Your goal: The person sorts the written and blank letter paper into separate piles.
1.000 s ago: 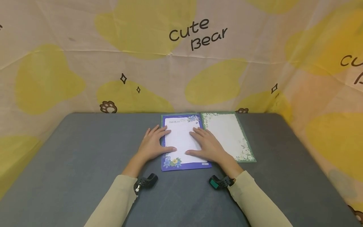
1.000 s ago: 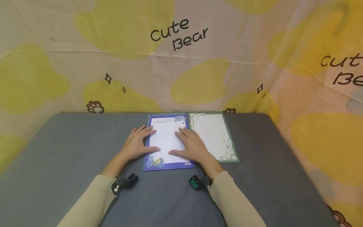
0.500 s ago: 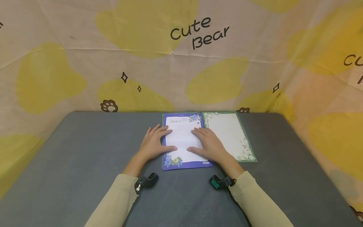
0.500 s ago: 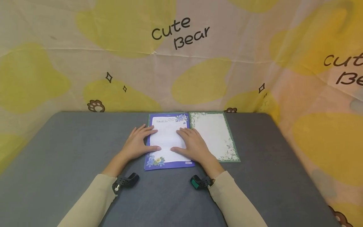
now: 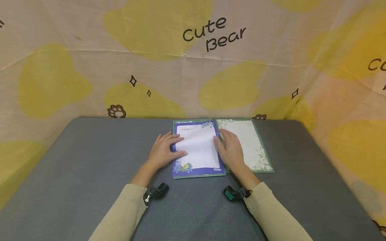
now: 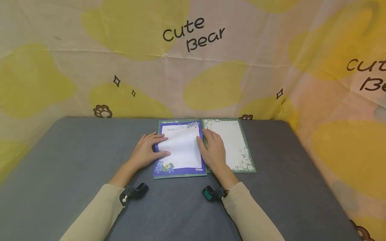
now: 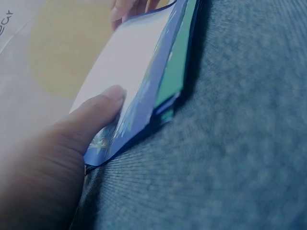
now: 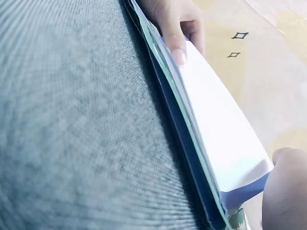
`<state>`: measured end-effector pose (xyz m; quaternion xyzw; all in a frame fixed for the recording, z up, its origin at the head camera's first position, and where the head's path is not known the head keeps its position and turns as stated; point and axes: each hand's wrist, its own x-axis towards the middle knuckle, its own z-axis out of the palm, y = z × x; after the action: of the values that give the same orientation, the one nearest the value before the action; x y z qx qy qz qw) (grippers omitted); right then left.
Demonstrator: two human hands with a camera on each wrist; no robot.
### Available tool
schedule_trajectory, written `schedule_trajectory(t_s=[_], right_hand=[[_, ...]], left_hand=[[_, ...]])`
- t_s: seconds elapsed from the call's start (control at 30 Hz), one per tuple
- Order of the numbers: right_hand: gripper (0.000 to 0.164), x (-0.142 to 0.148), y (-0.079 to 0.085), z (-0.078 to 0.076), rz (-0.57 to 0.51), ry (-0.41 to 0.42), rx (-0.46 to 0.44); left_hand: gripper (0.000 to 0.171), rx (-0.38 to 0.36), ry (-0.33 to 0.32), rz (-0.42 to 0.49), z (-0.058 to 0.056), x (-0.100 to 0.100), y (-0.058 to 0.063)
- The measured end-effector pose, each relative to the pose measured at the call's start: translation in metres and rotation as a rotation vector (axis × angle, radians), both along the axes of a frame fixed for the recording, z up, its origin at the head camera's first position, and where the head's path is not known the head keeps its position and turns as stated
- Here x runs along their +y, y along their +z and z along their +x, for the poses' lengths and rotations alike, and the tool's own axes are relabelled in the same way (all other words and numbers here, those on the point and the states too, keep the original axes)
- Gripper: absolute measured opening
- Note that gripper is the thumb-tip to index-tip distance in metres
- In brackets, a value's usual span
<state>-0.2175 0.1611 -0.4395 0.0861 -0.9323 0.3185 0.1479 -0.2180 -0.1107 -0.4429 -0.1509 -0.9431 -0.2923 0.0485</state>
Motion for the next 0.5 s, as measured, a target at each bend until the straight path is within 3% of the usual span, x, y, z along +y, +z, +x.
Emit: schedule_trajectory(t_s=[0.23, 0.5], right_hand=[[0.056, -0.0005, -0.0008, 0.0013, -0.125, 0.033, 0.054], [0.042, -0.0022, -0.0036, 0.0002, -0.311, 0.084, 0.089]], left_hand=[[0.062, 0.033, 0.006, 0.062, 0.0007, 0.0003, 0.0006], [0.061, 0.075, -0.041, 0.110, -0.0009, 0.0006, -0.0005]])
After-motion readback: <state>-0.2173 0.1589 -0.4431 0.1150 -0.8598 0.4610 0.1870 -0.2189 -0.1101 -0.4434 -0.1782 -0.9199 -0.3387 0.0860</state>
